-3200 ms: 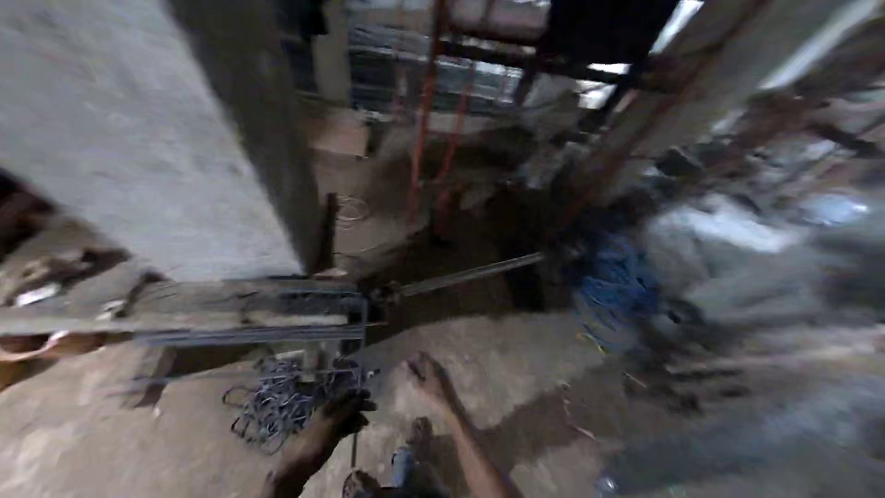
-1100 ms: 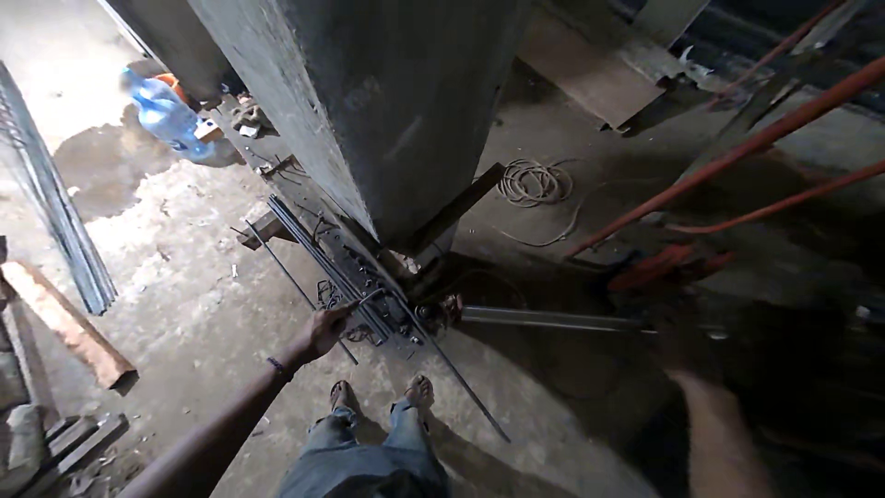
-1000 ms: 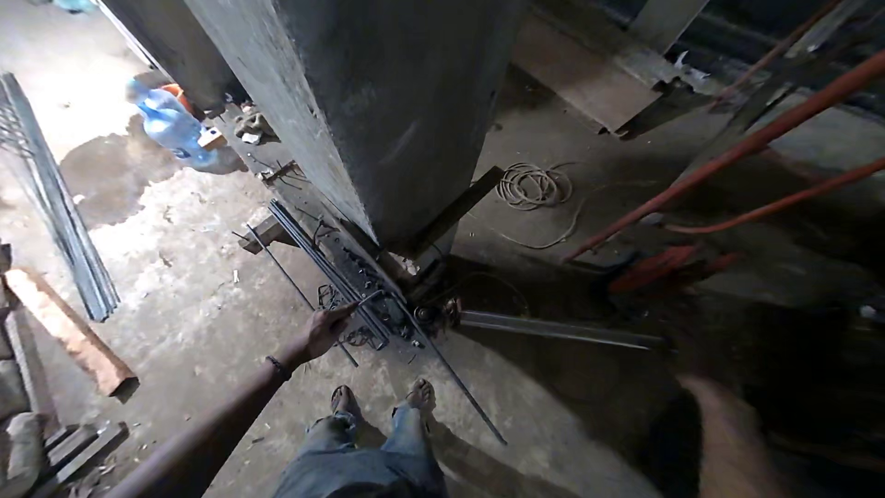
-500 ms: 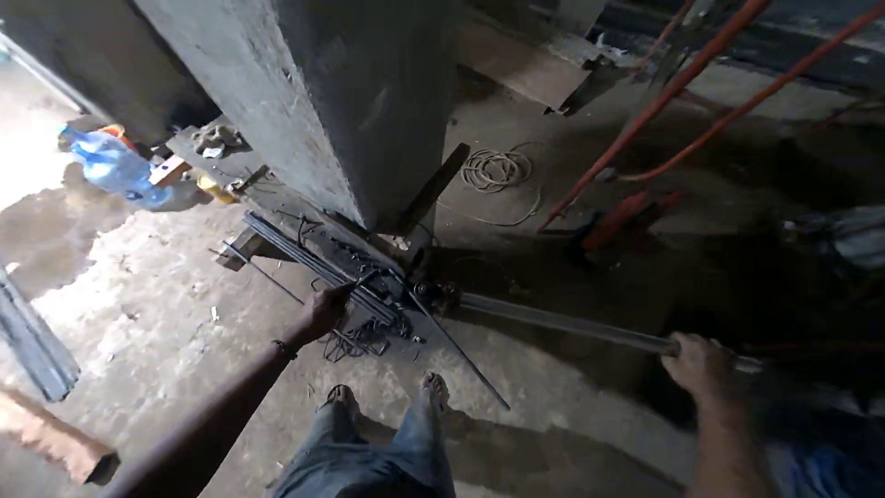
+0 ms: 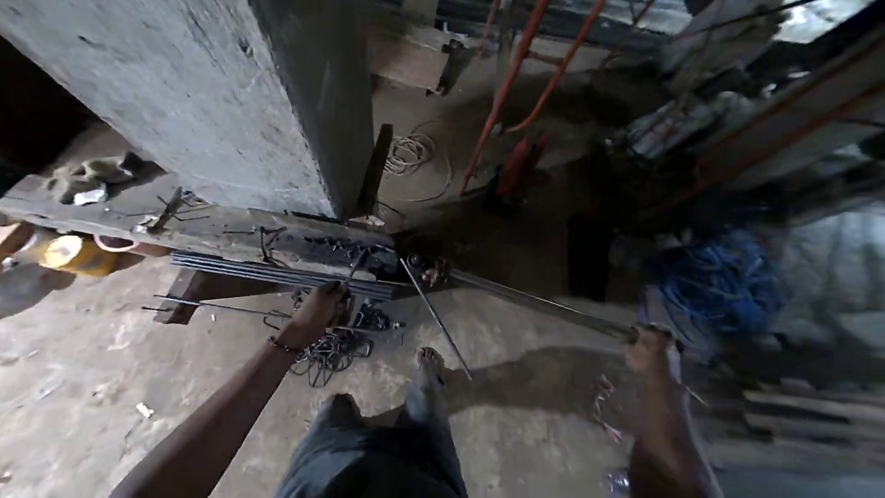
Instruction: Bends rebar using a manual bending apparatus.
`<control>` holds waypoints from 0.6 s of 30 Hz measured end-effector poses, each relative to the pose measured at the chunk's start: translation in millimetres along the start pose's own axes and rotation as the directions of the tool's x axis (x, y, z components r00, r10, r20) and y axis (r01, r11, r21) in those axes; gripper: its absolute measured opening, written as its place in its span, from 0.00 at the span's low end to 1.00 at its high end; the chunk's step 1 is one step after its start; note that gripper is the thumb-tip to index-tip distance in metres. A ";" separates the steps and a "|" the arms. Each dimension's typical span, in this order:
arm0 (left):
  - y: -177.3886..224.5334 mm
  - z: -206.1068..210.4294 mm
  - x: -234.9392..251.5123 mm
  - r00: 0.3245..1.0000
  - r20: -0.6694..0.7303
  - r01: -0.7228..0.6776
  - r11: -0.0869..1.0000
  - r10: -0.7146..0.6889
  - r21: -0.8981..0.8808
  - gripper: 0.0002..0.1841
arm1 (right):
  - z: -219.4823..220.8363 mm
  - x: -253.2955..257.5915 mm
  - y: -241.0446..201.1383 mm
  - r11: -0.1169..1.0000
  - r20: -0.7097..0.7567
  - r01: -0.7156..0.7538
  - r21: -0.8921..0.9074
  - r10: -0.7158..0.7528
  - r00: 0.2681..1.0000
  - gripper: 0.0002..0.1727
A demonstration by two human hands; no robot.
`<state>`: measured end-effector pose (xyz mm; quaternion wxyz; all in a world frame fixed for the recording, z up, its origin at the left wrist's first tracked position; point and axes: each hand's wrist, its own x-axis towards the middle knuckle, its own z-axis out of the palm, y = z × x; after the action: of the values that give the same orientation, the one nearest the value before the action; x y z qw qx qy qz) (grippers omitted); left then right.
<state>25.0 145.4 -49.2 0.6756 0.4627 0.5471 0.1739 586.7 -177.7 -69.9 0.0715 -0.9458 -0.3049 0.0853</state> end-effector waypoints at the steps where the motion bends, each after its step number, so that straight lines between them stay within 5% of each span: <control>1: 1.4 0.0 -0.4 1.000 0.013 0.026 0.999 -0.025 -0.048 0.14 | 2.1 -31.3 1.7 0.999 -0.012 -0.035 0.031 0.036 0.999 0.22; 10: 7.8 -12.4 -3.2 0.982 0.190 0.005 0.992 0.020 -0.127 0.11 | 48.7 -236.6 -3.2 0.939 -0.089 -0.343 -0.037 0.339 0.937 0.20; 18: 21.7 -14.3 -1.0 0.965 0.257 0.098 0.976 -0.046 -0.193 0.13 | 66.8 -328.6 -58.0 0.856 -0.165 -0.512 -0.066 0.497 0.852 0.17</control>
<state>17.7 161.9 -30.5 0.7892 0.3889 0.4528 0.1443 277.5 -319.1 -85.5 0.0171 -0.9987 -0.0442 0.0169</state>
